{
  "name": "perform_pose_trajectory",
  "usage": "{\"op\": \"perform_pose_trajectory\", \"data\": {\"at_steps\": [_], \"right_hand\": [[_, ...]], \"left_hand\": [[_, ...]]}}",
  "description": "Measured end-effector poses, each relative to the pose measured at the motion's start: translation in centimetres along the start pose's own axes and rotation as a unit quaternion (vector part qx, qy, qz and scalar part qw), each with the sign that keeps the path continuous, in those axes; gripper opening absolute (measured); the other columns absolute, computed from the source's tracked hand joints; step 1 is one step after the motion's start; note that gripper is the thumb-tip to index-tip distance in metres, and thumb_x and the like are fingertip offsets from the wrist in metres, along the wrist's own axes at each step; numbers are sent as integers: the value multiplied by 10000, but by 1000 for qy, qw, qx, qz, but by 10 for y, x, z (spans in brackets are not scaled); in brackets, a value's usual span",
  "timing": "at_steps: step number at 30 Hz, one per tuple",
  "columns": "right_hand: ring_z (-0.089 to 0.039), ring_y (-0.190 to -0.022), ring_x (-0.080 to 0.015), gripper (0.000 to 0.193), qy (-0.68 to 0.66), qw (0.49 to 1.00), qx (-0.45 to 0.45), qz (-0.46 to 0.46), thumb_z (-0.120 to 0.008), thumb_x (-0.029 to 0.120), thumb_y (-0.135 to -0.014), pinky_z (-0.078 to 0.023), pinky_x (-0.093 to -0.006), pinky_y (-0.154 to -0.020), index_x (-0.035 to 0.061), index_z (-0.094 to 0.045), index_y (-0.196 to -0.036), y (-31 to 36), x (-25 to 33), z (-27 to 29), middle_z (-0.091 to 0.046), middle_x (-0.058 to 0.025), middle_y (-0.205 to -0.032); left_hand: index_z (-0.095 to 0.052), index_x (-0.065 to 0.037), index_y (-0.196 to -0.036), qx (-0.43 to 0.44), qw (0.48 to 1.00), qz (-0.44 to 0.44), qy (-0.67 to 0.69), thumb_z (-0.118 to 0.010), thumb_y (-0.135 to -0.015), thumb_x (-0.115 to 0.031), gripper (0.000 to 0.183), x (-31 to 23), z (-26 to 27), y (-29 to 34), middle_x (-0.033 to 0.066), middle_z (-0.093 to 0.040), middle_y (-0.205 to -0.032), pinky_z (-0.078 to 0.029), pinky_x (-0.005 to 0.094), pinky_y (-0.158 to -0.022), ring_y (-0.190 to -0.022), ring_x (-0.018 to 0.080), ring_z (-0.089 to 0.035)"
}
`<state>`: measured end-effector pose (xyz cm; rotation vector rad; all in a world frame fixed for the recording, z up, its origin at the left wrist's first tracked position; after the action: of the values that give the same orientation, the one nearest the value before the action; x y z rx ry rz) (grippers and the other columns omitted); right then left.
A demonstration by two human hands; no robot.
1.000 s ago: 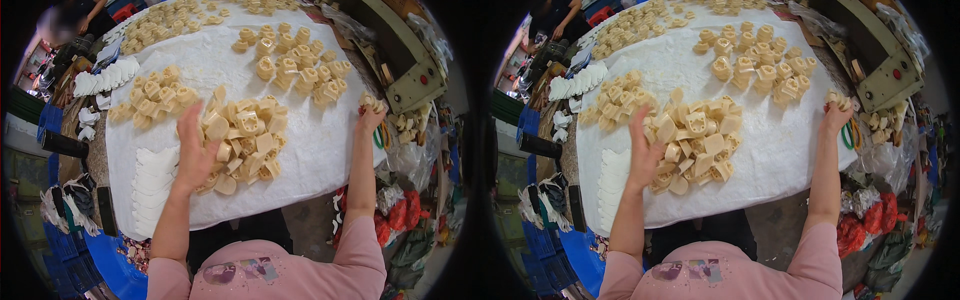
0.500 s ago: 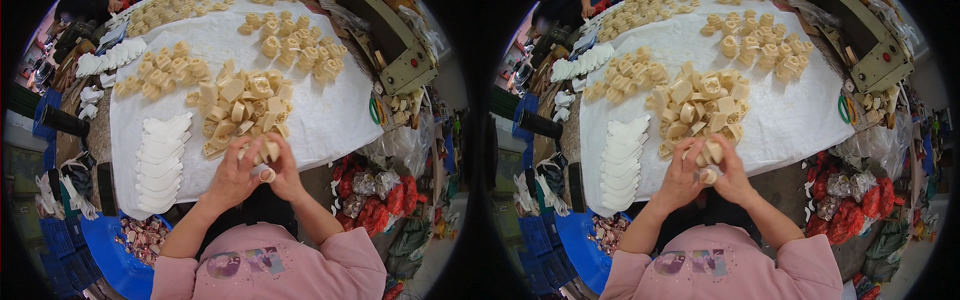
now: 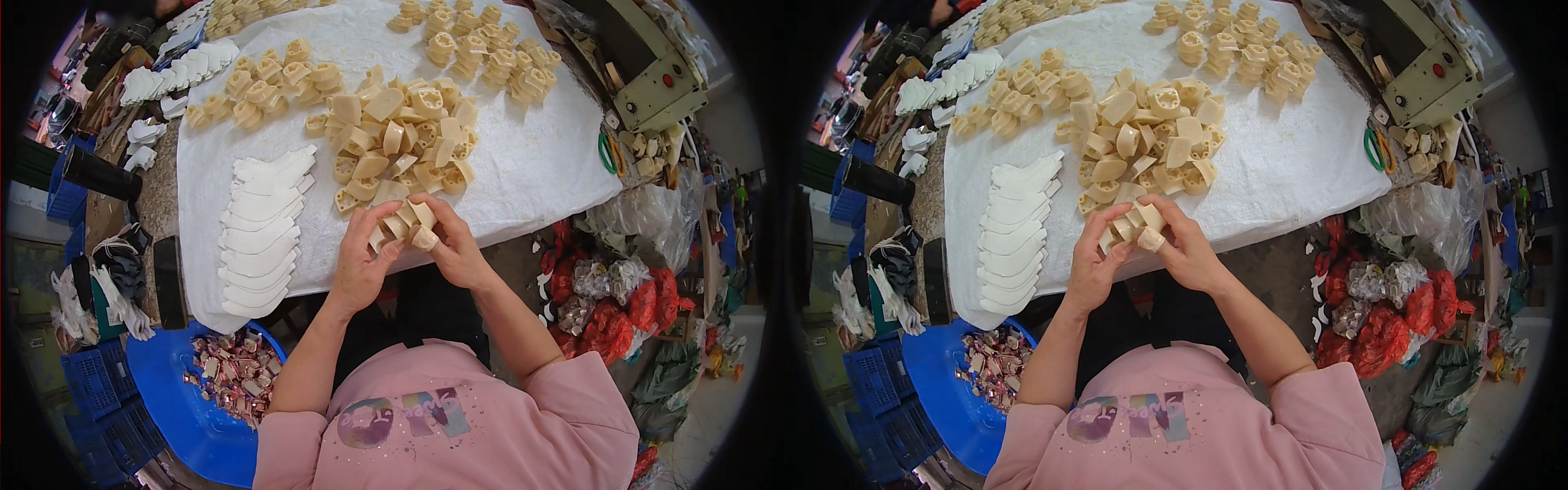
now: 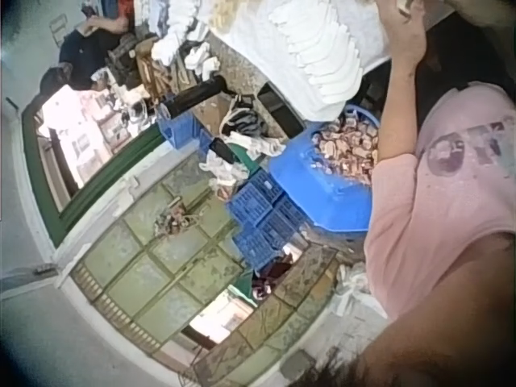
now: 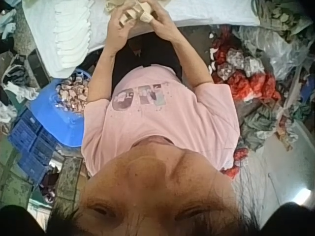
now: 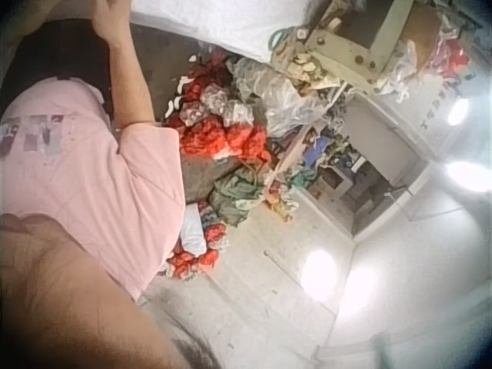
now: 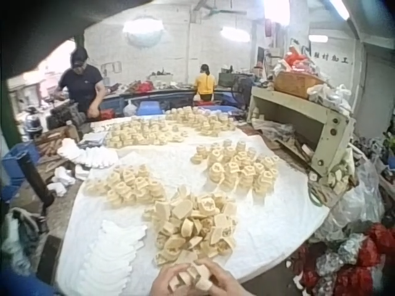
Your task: The recorder is manually assembling cream-colored plastic shoe heel components with white inner liners.
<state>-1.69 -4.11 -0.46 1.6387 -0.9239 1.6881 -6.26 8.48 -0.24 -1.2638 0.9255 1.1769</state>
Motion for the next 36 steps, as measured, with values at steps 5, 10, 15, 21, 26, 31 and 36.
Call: {"op": "perform_pose_trajectory", "data": {"at_steps": [5,10,15,21,26,31,36], "right_hand": [[-542,-1054,-211,436,-65,997,-43,-16,-552,45,-868,-435,-347,-894,32,-412,-1281,4,-9,6,-543,-122,-1113],[-495,-1061,-318,581,330,919,-77,200,-601,-93,-650,-416,-401,-902,58,-505,-1203,0,23,2,-533,-168,-1111],[-482,-939,-315,493,478,848,-138,182,-602,-114,-571,-428,-405,-823,33,-613,-1041,2,18,-2,-531,-154,-1063],[-551,-872,-312,477,449,869,-104,182,-656,-73,-620,-478,-373,-723,16,-583,-1083,-3,23,1,-542,-148,-1001],[-576,-886,-319,456,428,886,-115,135,-691,-30,-657,-489,-380,-749,19,-578,-1096,-4,19,1,-541,-155,-1002],[-575,-897,-323,472,365,902,-187,134,-649,-66,-657,-489,-379,-761,20,-572,-1115,4,11,8,-546,-166,-1052],[-553,-931,-316,507,474,850,-131,190,-577,-135,-622,-472,-386,-766,27,-582,-1103,6,20,0,-544,-168,-1081]], "left_hand": [[-492,-57,-1251,-28,975,137,172,-559,-865,-98,394,20,7,8,32,-548,-1018,-443,210,-675,-834,77,-521],[-505,-45,-1209,-83,996,42,13,-557,-824,-24,389,11,19,10,61,-563,-1051,-452,269,-791,-918,137,-542],[-527,-48,-1165,-62,991,-52,-111,-600,-725,15,450,-7,14,-3,163,-520,-1118,-426,387,-922,-1026,350,-524],[-559,-54,-1126,-120,952,-95,-264,-707,-700,-60,451,-15,13,0,160,-503,-1056,-431,405,-822,-981,326,-511],[-525,-56,-1163,-122,910,-43,-393,-726,-689,-97,517,-4,19,8,148,-474,-1088,-408,405,-828,-973,317,-499],[-495,-75,-1205,-134,873,-47,-467,-724,-706,-114,550,-17,16,5,172,-423,-1144,-383,416,-870,-971,319,-499],[-472,-70,-1241,-136,937,-71,-314,-692,-736,-16,554,-3,20,7,187,-378,-1172,-426,404,-868,-1045,338,-457]]}}
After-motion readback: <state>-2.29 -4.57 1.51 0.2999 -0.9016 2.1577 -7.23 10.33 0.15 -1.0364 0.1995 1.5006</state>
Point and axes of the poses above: each hand's wrist, its own y-axis away from the middle knuckle, its own z-axis out of the back of the hand, x = y × z, the point moved 7 cm from there along -y, towards the middle knuckle
